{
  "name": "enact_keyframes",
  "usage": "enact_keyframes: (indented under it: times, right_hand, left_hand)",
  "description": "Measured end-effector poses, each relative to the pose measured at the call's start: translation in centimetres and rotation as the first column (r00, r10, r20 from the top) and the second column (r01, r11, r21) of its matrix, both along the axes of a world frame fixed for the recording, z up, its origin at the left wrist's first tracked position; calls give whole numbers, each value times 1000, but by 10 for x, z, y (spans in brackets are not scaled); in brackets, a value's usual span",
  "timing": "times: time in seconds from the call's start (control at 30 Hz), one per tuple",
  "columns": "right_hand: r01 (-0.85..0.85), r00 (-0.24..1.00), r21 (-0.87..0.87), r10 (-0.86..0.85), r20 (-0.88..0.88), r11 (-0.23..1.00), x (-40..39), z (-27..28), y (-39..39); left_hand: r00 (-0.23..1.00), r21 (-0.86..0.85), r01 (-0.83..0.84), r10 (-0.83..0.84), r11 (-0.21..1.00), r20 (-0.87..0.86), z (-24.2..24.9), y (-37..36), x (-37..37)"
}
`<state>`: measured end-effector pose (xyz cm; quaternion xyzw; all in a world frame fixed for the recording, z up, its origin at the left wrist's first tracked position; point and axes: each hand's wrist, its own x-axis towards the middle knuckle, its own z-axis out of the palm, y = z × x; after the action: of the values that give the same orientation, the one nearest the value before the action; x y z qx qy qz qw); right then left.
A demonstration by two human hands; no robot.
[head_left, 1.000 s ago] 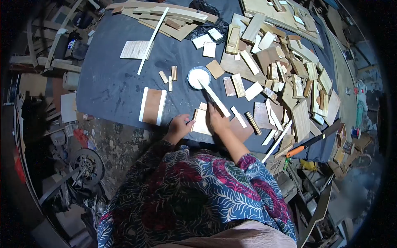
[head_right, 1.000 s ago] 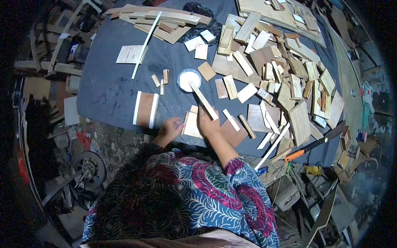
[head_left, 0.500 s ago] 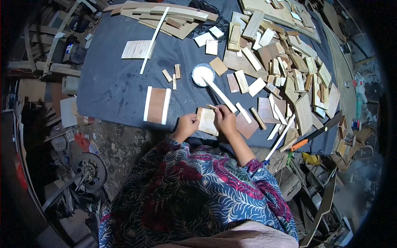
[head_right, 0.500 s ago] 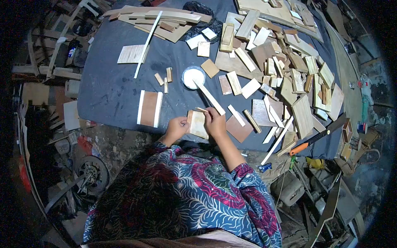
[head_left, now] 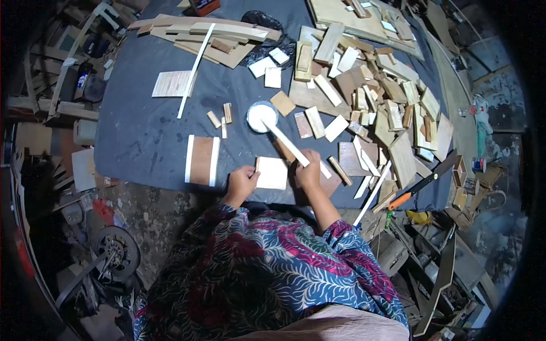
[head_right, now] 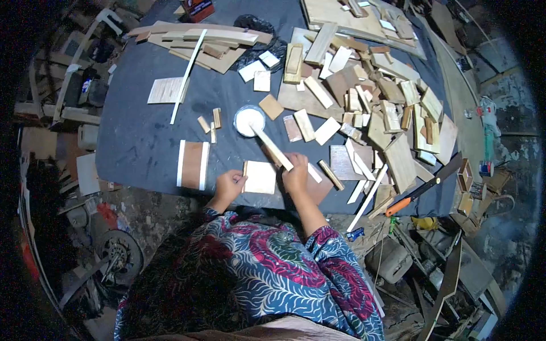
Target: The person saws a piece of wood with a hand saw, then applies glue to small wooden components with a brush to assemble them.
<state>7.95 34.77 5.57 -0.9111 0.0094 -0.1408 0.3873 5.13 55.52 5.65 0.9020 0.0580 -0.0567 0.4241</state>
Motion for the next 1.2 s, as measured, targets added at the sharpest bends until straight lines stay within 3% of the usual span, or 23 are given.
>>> enact_keyframes:
  times: [0.07, 0.2, 0.33, 0.4, 0.53, 0.6, 0.67, 0.7, 0.73, 0.8, 0.87, 0.9, 1.03, 1.13, 1.2]
  right_hand:
    - [83, 990, 31, -86, 112, 996, 13, -4, -19]
    - [265, 964, 6, -265, 16, 964, 59, 4, -48]
    - [274, 962, -149, -266, 68, 950, 118, 7, -67]
    - [307, 951, -345, -293, 94, 887, 148, -6, -77]
    - [159, 963, -483, -243, -116, 861, 175, -13, -94]
    - [157, 960, -439, -241, -140, 884, 177, -4, -97]
    - [190, 956, -253, -238, -172, 949, 169, 3, -97]
    - [235, 968, -39, -238, -82, 971, 170, -14, -101]
    - [235, 968, -37, -237, -80, 971, 168, -29, -111]
    - [339, 917, 408, -201, -345, 848, 148, -26, -118]
    - [409, 889, 730, -60, -454, 548, 118, -2, -121]
    - [450, 872, 775, -32, -488, 444, 105, 13, -120]
    - [474, 868, 815, -21, -496, 333, 64, 10, -134]
    - [514, 840, 771, -38, -542, 376, 39, 2, -140]
    - [488, 835, 659, -87, -543, 572, 25, 3, -140]
  left_hand:
    - [1000, 7, -4, 4, 1000, -12, -1, 0, 1]
    - [999, -43, -30, 28, 999, -46, 1, -1, 1]
    - [1000, -12, -28, 28, 1000, -2, -3, 0, -1]
    - [999, -29, -15, 16, 999, 36, -2, -2, -2]
    - [987, 0, 24, -24, 1000, 161, -5, -1, -3]
    - [998, -10, -45, 46, 999, 54, 4, -4, -3]
    - [998, -30, -50, 51, 998, 45, 4, -6, -3]
    - [997, -48, -70, 72, 996, 38, 4, -5, -4]
    - [997, -47, -70, 72, 996, 41, 4, -5, -4]
    - [996, 7, -29, 28, 1000, 83, 1, -3, -3]
    - [996, -4, -28, 28, 1000, 88, 1, -2, -3]
    - [996, -15, -22, 23, 1000, 90, 2, -3, -3]
    - [997, -50, -2, 6, 999, 82, 10, -4, -2]
    - [997, -48, -9, 12, 999, 73, 12, -6, -2]
    - [993, -11, -17, 18, 1000, 114, 8, -6, -3]
